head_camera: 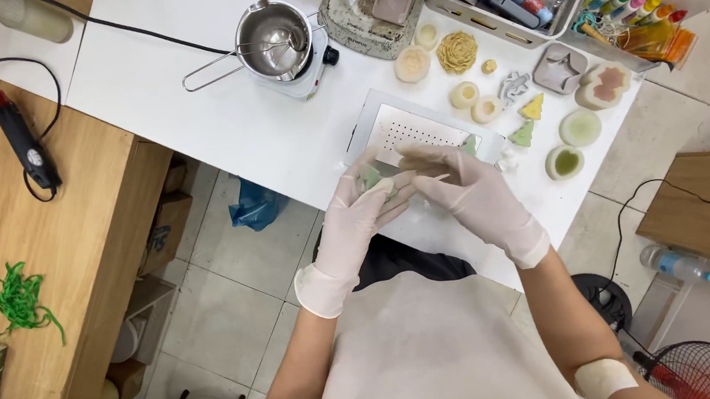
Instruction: The person removes wax pieces from a scale, uses a heat gun on a plastic component, wipes a clear container with a cloth, and places the wax pieces into the container.
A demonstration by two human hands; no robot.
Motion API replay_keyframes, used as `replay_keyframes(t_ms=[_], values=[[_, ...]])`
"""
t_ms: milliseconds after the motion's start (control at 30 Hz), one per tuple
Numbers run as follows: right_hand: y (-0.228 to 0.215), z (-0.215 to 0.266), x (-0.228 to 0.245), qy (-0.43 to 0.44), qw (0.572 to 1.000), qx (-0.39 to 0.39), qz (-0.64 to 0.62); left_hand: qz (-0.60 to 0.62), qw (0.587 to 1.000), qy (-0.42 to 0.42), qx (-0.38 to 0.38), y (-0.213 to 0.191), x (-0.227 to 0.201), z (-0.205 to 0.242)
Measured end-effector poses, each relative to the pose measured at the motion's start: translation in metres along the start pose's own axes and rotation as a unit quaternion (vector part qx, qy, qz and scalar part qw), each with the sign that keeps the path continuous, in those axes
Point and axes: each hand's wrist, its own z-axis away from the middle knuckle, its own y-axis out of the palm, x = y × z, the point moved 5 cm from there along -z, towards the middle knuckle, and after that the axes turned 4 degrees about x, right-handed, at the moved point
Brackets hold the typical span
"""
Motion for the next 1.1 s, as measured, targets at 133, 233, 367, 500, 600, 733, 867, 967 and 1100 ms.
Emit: replay_keyframes(t_ms=[133,233,367,500,600,733,867,967,1100], values=[[0.018,-0.008,-0.003,-0.010,0.999,0.024,0.024,-0.027,1.000,-0.003,0.013,-0.006,-0.008,-0.001],[0.032,-0.013,-0.015,0.039,0.999,0.011,0.027,-0.034,0.999,-0.022,0.019,-0.018,-0.009,0.002],[0.056,-0.019,-0.007,0.081,0.996,-0.022,0.043,-0.060,0.997,-0.018,0.037,-0.044,-0.020,0.006],[0.099,-0.042,-0.011,0.066,0.997,-0.014,0.033,-0.142,0.989,0.020,0.037,-0.090,-0.034,0.013],[0.151,-0.067,-0.014,-0.010,0.999,-0.036,0.024,-0.174,0.980,0.100,0.005,-0.130,-0.068,0.029],[0.230,-0.091,0.014,-0.027,0.994,-0.109,0.006,-0.282,0.937,0.203,-0.023,-0.196,-0.133,0.055],[0.298,-0.109,0.046,-0.134,0.956,-0.142,0.217,-0.368,0.874,0.317,-0.015,-0.257,-0.185,0.078],[0.338,-0.112,0.061,-0.187,0.915,-0.164,0.319,-0.354,0.878,0.320,0.035,-0.287,-0.211,0.088],[0.359,-0.115,0.063,-0.202,0.874,-0.203,0.393,-0.310,0.899,0.285,0.124,-0.302,-0.232,0.086]])
